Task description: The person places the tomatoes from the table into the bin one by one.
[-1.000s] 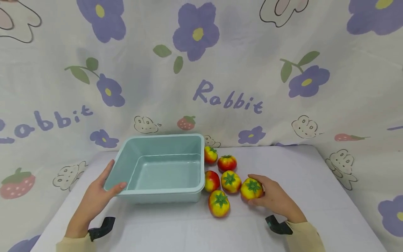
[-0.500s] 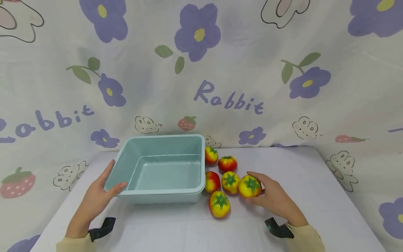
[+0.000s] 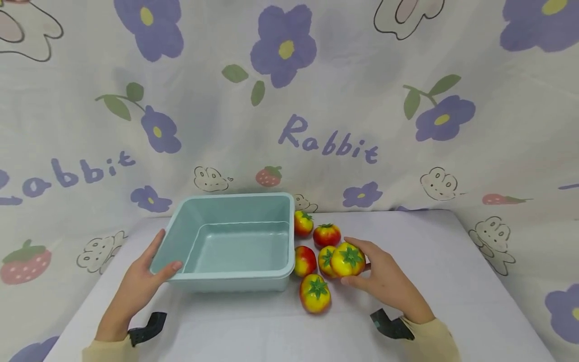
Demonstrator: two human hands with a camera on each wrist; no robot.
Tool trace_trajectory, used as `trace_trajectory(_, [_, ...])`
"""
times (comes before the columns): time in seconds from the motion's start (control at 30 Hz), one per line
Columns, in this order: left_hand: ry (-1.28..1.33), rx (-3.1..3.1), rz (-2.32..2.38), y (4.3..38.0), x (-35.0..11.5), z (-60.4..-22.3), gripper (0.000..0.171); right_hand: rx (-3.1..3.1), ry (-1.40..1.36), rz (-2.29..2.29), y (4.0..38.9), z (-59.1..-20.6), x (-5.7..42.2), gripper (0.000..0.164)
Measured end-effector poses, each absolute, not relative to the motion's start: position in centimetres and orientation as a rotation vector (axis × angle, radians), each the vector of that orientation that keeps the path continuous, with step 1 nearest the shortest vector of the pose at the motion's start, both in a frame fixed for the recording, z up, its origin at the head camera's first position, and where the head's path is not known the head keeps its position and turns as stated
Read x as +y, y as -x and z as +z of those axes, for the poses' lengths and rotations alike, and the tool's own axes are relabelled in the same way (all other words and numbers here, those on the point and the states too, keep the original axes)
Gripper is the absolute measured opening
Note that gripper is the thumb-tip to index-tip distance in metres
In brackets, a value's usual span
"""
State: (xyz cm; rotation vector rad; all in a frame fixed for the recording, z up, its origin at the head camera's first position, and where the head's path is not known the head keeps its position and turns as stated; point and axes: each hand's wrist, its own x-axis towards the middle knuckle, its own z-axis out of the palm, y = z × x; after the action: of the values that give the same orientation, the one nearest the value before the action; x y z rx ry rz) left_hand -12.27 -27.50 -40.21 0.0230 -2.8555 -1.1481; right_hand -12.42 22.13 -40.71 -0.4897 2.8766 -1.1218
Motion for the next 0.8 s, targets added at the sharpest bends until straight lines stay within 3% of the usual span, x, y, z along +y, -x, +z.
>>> trace_trajectory(0.8, [-0.023,-2.858,-1.162,12.4,-27.6,-40.2,0.099,2.930,0.551,-1.348,13.3,-38.8,16.9,0.077])
